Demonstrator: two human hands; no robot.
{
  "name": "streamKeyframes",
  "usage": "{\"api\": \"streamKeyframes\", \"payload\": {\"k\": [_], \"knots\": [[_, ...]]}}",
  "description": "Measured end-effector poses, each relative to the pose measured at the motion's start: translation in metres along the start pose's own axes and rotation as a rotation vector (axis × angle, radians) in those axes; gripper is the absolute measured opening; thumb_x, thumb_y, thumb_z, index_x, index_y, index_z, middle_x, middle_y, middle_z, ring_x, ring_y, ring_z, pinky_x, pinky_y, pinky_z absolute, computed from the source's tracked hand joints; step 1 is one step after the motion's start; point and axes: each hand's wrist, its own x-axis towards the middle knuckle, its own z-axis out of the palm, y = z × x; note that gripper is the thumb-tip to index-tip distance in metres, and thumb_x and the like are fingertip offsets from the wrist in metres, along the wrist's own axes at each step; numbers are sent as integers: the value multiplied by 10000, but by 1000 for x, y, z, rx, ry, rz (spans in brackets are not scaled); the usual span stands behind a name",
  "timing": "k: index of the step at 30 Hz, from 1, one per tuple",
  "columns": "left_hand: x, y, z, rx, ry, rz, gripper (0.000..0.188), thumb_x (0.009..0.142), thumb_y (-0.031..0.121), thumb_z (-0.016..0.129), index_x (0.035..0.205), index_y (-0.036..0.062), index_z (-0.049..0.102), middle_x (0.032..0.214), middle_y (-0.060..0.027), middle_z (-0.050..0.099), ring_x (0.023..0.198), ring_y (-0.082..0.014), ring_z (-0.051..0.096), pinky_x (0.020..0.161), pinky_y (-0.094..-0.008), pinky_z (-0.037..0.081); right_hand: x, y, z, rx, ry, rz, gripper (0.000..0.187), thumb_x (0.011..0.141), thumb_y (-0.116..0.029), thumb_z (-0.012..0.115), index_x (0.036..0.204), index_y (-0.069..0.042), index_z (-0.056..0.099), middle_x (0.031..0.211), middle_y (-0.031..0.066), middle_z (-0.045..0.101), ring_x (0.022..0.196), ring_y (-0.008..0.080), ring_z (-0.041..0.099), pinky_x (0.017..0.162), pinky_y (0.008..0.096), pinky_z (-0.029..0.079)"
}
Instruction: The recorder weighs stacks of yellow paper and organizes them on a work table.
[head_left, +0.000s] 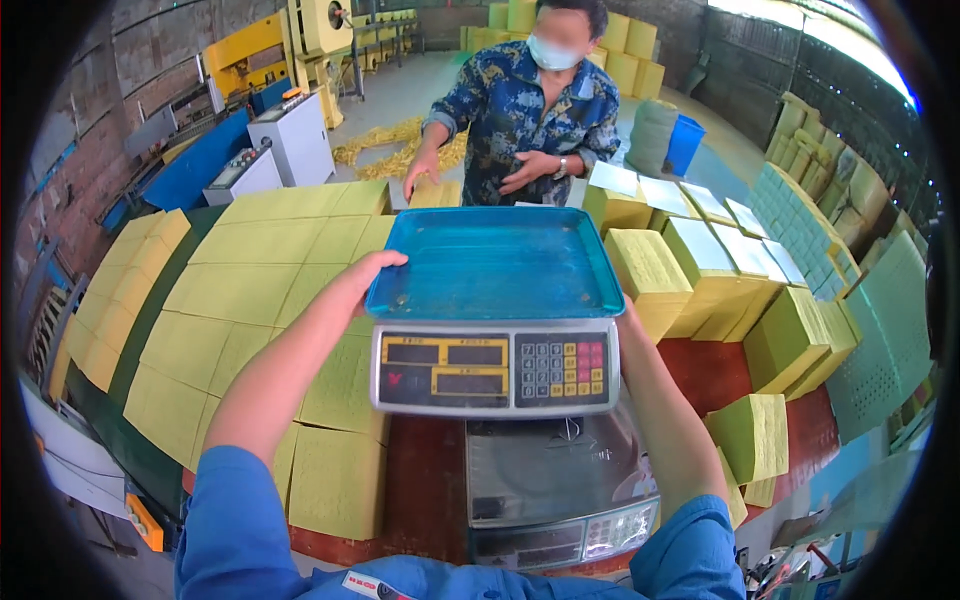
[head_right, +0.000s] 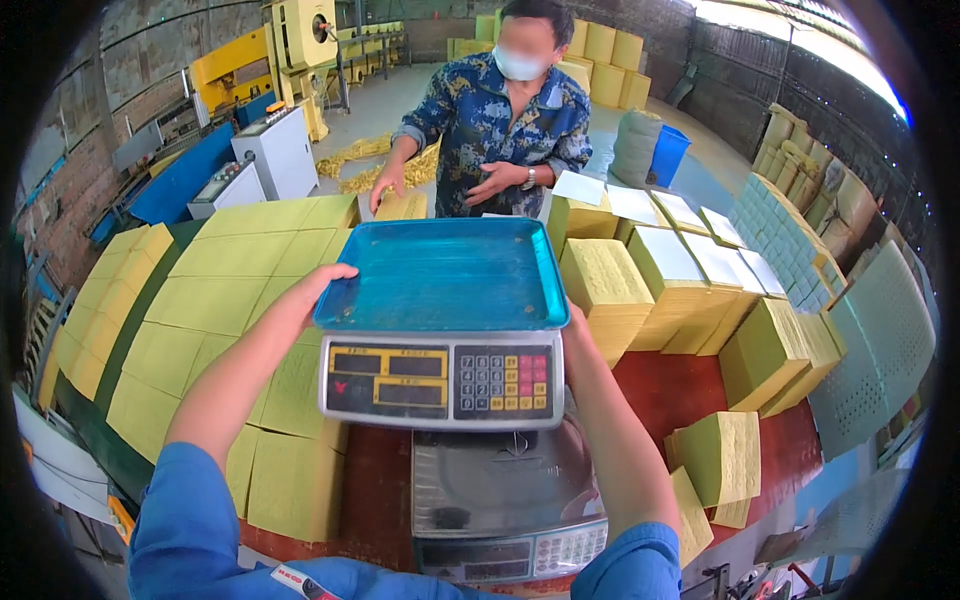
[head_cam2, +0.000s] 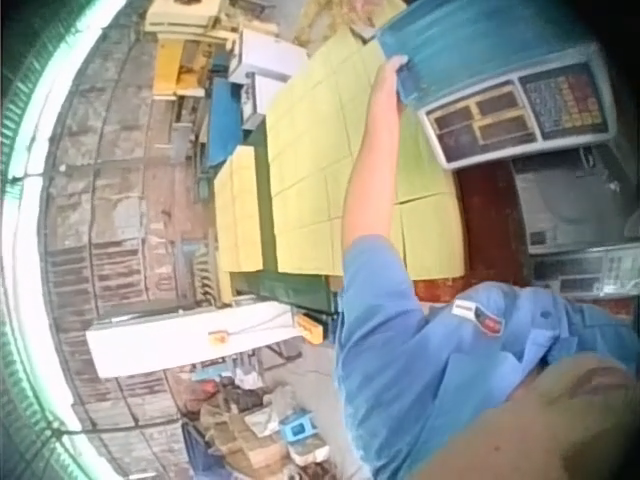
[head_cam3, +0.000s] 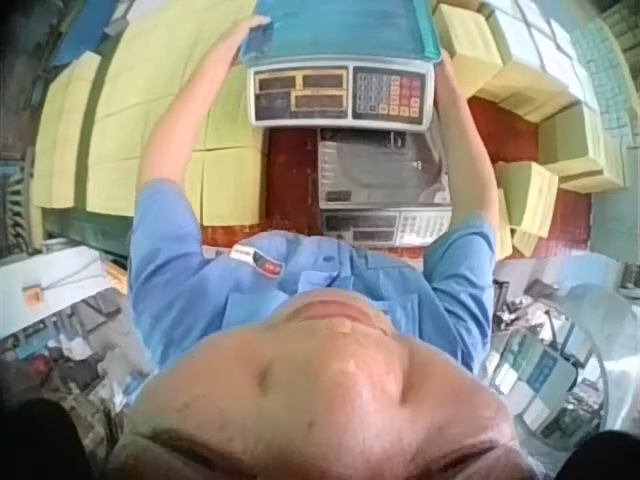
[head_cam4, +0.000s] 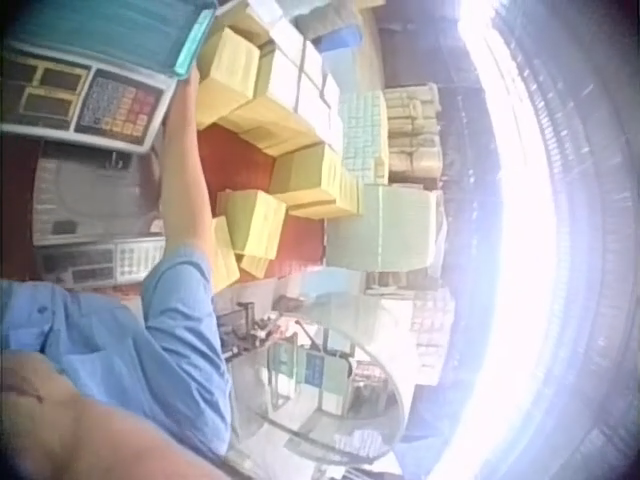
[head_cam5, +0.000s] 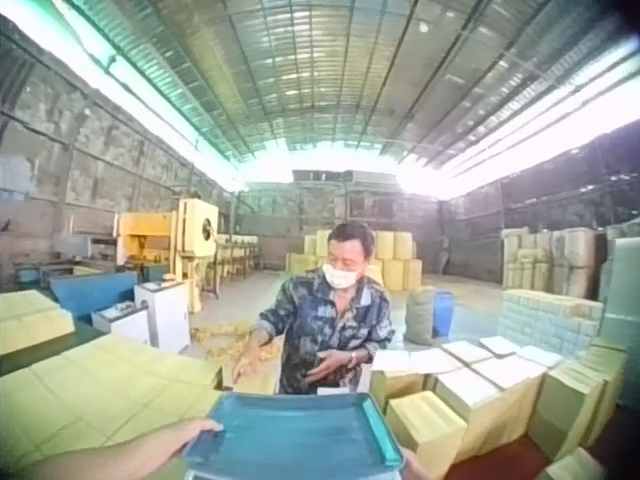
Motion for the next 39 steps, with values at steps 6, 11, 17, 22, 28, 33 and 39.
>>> {"api": "streamKeyframes", "payload": {"k": [6, 11, 17, 22, 28, 33, 39], "knots": [[70, -8, -6, -20, -49, -51, 371, 867, 314, 613, 1114, 38, 614, 999, -113, 692, 844, -231, 683, 759, -386, 570, 50, 4, -14, -2, 7, 66, 398, 943, -411, 598, 1128, -63, 648, 1022, 119, 680, 888, 253, 648, 791, 410, 546], [99, -13, 1, 79, -8, -90, 369, 878, 334, 580, 1118, 55, 609, 996, -92, 698, 808, -228, 697, 703, -423, 582, 79, 19, -33, 35, 3, 98, 405, 943, -417, 598, 1139, -66, 643, 1030, 115, 677, 900, 252, 646, 802, 411, 545], [143, -8, 2, 162, -10, -159, 271, 912, 245, 603, 1077, 32, 626, 966, -113, 698, 772, -214, 688, 695, -350, 578, 116, 37, -47, 98, -12, 97, 413, 943, -424, 598, 1152, -70, 636, 1040, 110, 674, 913, 250, 643, 815, 412, 545], [175, -21, 3, 144, -35, -159, 230, 930, 184, 585, 1064, 2, 624, 936, -133, 688, 712, -236, 665, 691, -392, 573, 132, 51, -37, 151, -3, 61, 420, 943, -430, 598, 1162, -73, 631, 1048, 106, 671, 925, 248, 641, 826, 414, 544], [198, -48, 21, 104, -193, -85, 274, 897, 173, 626, 1091, -21, 613, 940, -154, 678, 760, -289, 664, 749, -442, 567, 111, 76, -93, 82, 100, -14, 460, 928, -449, 616, 1211, -87, 595, 1089, 87, 656, 974, 224, 636, 877, 431, 544], [202, -34, -10, 327, -153, 166, 322, 877, 154, 629, 1153, -5, 589, 919, -124, 667, 749, -231, 639, 706, -395, 551, 92, 55, -42, 39, 148, 114, 368, 922, -317, 565, 1154, -31, 581, 1171, 200, 635, 1041, 295, 635, 955, 464, 511], [111, -20, 53, 1083, 466, 793, 650, 887, 174, 619, 1465, 28, 361, 1441, -198, 459, 1348, -345, 426, 1116, -413, 339, -20, 18, -5, -801, 312, -6, 575, 926, -471, 497, 1285, -29, 576, 1273, 211, 598, 1105, 339, 606, 936, 457, 469]]}}
